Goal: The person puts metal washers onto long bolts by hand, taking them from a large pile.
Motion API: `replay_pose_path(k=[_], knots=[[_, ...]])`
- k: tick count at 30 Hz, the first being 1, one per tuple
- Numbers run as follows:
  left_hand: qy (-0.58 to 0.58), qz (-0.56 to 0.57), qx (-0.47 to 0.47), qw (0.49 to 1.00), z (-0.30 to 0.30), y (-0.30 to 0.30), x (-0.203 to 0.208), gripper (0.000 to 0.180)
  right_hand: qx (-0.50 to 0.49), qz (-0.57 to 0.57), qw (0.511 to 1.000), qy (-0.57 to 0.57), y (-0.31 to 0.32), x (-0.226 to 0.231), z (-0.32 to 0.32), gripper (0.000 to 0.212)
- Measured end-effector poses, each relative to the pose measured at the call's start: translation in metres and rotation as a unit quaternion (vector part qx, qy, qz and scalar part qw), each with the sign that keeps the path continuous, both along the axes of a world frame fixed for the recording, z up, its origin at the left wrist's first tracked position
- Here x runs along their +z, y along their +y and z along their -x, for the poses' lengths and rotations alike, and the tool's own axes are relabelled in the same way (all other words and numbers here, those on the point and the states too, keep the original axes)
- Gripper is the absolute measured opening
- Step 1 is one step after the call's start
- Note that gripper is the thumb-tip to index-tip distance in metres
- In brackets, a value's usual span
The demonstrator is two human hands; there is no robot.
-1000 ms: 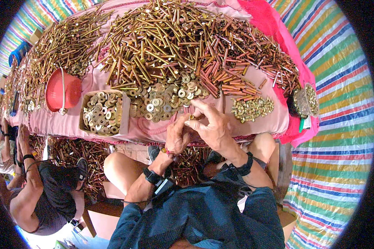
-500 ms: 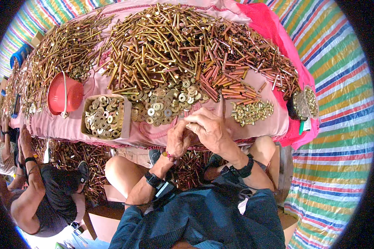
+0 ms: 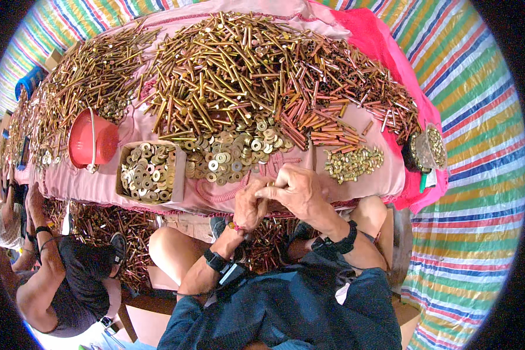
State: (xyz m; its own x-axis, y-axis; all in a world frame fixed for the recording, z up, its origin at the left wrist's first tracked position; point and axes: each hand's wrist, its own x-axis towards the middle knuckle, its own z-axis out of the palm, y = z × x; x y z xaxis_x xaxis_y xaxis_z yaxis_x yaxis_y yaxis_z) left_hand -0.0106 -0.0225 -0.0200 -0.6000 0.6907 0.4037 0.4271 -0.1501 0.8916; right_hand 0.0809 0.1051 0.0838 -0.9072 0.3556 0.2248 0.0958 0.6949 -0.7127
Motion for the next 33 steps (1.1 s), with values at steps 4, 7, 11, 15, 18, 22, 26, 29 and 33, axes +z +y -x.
replay_pose_path(k=[4,7,11,15,18,22,26,29,33], knots=[[-0.037,0.036,-0.028,0.998,0.001,-0.009,0.014,0.021,0.021,0.008,1.000,0.010,0.004,0.005,0.009,0.040],[-0.034,0.118,-0.100,0.987,0.006,-0.020,0.025,0.028,-0.062,0.046,0.995,-0.064,0.019,0.014,0.032,0.027],[-0.058,0.143,-0.202,0.967,0.007,-0.029,0.027,0.035,-0.065,-0.047,0.997,-0.014,0.046,-0.011,0.079,0.020],[-0.095,0.171,-0.231,0.953,0.009,-0.032,0.029,0.036,-0.084,-0.116,0.990,0.005,0.056,-0.027,0.120,0.028],[-0.088,0.165,-0.231,0.955,0.008,-0.030,0.025,0.033,-0.091,-0.107,0.989,-0.049,0.057,-0.027,0.142,0.031],[-0.086,0.142,-0.222,0.961,0.007,-0.028,0.018,0.032,-0.097,-0.132,0.982,-0.097,0.063,-0.031,0.150,0.033],[-0.112,0.122,-0.124,0.978,0.011,-0.028,0.026,0.029,-0.104,-0.021,0.986,-0.131,0.052,-0.017,0.122,0.034],[-0.241,0.094,-0.059,0.964,0.013,-0.026,0.018,0.035,-0.102,0.050,0.986,-0.118,0.038,-0.019,0.081,0.036],[-0.374,-0.025,-0.015,0.927,0.014,-0.015,0.027,0.045,-0.022,0.260,0.952,-0.161,0.019,-0.018,0.033,0.028]])
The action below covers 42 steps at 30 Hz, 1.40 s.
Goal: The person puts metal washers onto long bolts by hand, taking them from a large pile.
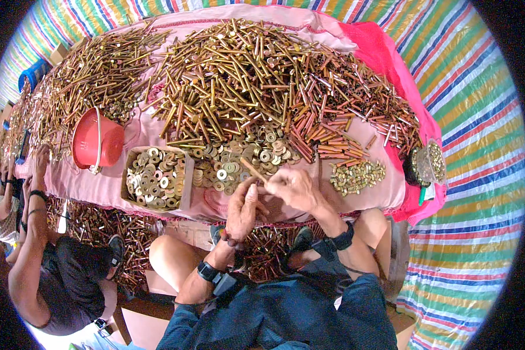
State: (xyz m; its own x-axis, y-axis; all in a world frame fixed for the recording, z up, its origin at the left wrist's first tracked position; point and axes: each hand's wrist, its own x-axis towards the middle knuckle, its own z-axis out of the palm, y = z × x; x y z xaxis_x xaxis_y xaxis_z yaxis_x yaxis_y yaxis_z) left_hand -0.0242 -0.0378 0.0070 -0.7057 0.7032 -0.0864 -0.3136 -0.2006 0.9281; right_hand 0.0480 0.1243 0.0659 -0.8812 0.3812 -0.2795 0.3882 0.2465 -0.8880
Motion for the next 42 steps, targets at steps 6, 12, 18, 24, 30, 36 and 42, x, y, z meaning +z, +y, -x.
replay_pose_path(k=[6,12,18,24,30,36,42], knots=[[-0.110,-0.033,-0.018,0.993,0.004,-0.001,-0.015,0.025,0.123,-0.051,0.991,0.020,0.010,0.000,0.000,0.025],[-0.057,-0.034,-0.005,0.998,0.000,-0.001,-0.012,0.019,-0.026,-0.389,0.921,0.025,0.040,-0.004,0.036,0.024],[-0.032,-0.016,-0.025,0.999,-0.002,-0.002,-0.011,0.020,-0.012,-0.438,0.897,-0.050,0.056,-0.012,0.053,0.038],[0.001,-0.004,-0.037,0.999,-0.003,-0.001,-0.013,0.017,0.037,-0.402,0.913,0.052,0.063,-0.016,0.059,0.019],[0.149,0.060,-0.007,0.987,-0.007,0.002,-0.014,0.016,0.050,-0.419,0.905,0.054,0.046,-0.018,0.031,0.020],[0.226,0.127,0.019,0.966,-0.009,0.004,-0.007,0.018,0.041,-0.413,0.899,0.139,0.051,-0.035,0.007,0.026],[0.204,0.136,0.014,0.969,-0.009,0.004,-0.006,0.018,-0.003,-0.357,0.933,0.039,0.045,-0.016,0.041,0.033]])
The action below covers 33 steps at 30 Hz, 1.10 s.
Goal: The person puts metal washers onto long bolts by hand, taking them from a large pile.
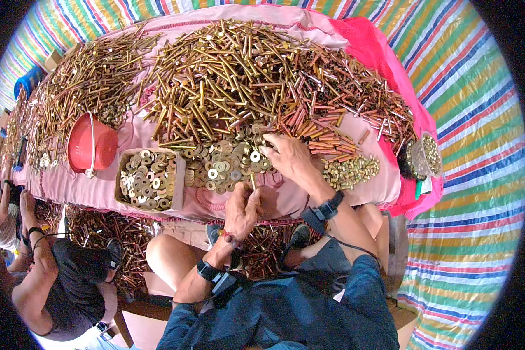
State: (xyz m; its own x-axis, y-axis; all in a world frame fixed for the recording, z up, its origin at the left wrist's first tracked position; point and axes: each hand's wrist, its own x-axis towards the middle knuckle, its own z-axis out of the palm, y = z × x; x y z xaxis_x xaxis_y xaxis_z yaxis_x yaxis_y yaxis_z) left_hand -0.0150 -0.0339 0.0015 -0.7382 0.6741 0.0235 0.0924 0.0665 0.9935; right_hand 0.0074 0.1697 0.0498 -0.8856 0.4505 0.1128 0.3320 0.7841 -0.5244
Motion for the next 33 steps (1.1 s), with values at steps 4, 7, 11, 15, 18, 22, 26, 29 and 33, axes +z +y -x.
replay_pose_path(k=[4,7,11,15,18,22,26,29,33], knots=[[0.033,-0.011,0.006,0.999,0.001,0.003,-0.009,0.017,0.038,-0.025,0.999,0.025,0.010,-0.015,0.000,0.031],[0.027,-0.017,0.006,0.999,-0.001,0.002,-0.012,0.016,0.038,-0.057,0.997,0.041,0.010,-0.018,-0.024,0.025],[0.000,-0.024,-0.009,1.000,0.000,0.001,-0.003,0.016,0.010,-0.011,1.000,0.021,0.022,-0.020,-0.050,0.024],[-0.010,-0.035,-0.013,0.999,-0.001,0.006,0.002,0.017,-0.078,0.082,0.987,0.110,0.036,-0.021,-0.069,0.014],[-0.066,-0.030,-0.028,0.997,-0.003,0.011,0.004,0.016,-0.069,0.058,0.988,0.122,0.043,-0.026,-0.077,0.014],[-0.045,-0.061,-0.031,0.997,-0.008,0.018,-0.003,0.015,-0.067,0.041,0.987,0.137,0.039,-0.023,-0.076,0.014],[-0.031,-0.065,-0.055,0.996,-0.012,0.022,-0.008,0.017,-0.081,0.042,0.990,0.112,0.034,-0.016,-0.067,0.018],[0.037,-0.053,-0.048,0.997,-0.014,0.022,-0.007,0.017,-0.067,-0.024,0.997,0.027,0.034,-0.016,-0.063,0.023],[0.054,-0.065,-0.041,0.996,-0.017,0.024,-0.008,0.019,-0.029,-0.079,0.996,-0.011,0.038,-0.012,-0.063,0.021]])
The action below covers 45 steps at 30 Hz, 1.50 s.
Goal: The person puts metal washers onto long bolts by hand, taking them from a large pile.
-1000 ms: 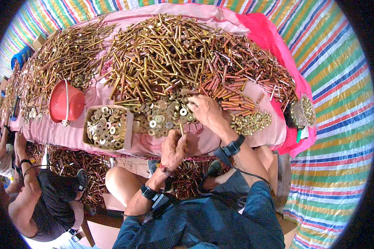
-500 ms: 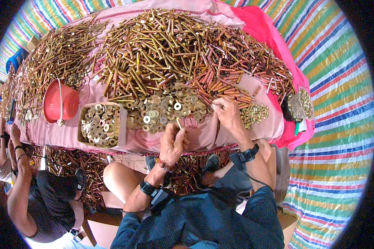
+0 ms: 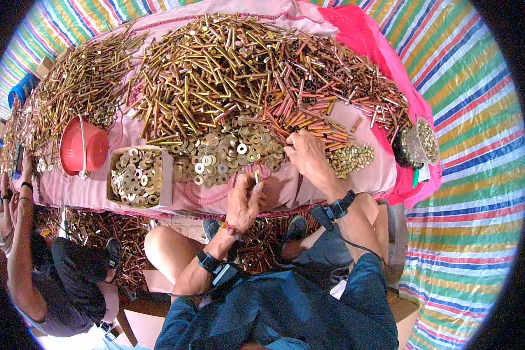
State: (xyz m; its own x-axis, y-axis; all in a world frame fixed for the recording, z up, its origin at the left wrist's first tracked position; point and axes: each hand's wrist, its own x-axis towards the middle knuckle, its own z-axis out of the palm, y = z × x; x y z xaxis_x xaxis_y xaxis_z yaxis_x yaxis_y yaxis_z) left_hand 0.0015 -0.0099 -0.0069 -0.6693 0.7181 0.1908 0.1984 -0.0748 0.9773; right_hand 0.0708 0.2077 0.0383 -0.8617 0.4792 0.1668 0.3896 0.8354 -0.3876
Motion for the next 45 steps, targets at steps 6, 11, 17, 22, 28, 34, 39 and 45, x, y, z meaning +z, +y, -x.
replay_pose_path(k=[6,11,17,22,28,34,39,45], knots=[[-0.007,0.003,0.013,1.000,0.000,0.000,0.002,0.019,0.031,-0.087,0.995,0.031,-0.004,-0.009,0.000,0.019],[0.032,0.002,0.016,0.999,0.002,0.002,-0.006,0.025,0.014,-0.047,0.999,0.024,0.002,-0.012,0.007,0.018],[0.005,-0.009,0.015,1.000,0.000,0.003,-0.008,0.023,-0.083,0.306,0.936,0.151,0.000,-0.016,-0.014,0.026],[0.009,0.028,-0.003,1.000,0.003,0.000,-0.008,0.023,-0.064,0.551,0.830,0.067,0.000,-0.011,-0.038,0.030],[0.005,0.023,0.002,1.000,0.002,0.000,-0.008,0.023,-0.077,0.573,0.806,0.129,-0.021,-0.008,-0.045,0.018],[0.005,0.039,-0.001,0.999,0.003,0.001,-0.007,0.022,-0.106,0.226,0.968,0.036,-0.043,-0.002,-0.032,0.040],[-0.002,0.028,0.003,1.000,0.002,0.001,-0.007,0.021,-0.099,0.126,0.987,0.013,-0.054,-0.022,-0.018,0.034],[-0.002,0.020,0.012,1.000,0.001,0.001,-0.005,0.021,-0.097,0.364,0.924,0.067,-0.049,-0.006,-0.022,0.033]])
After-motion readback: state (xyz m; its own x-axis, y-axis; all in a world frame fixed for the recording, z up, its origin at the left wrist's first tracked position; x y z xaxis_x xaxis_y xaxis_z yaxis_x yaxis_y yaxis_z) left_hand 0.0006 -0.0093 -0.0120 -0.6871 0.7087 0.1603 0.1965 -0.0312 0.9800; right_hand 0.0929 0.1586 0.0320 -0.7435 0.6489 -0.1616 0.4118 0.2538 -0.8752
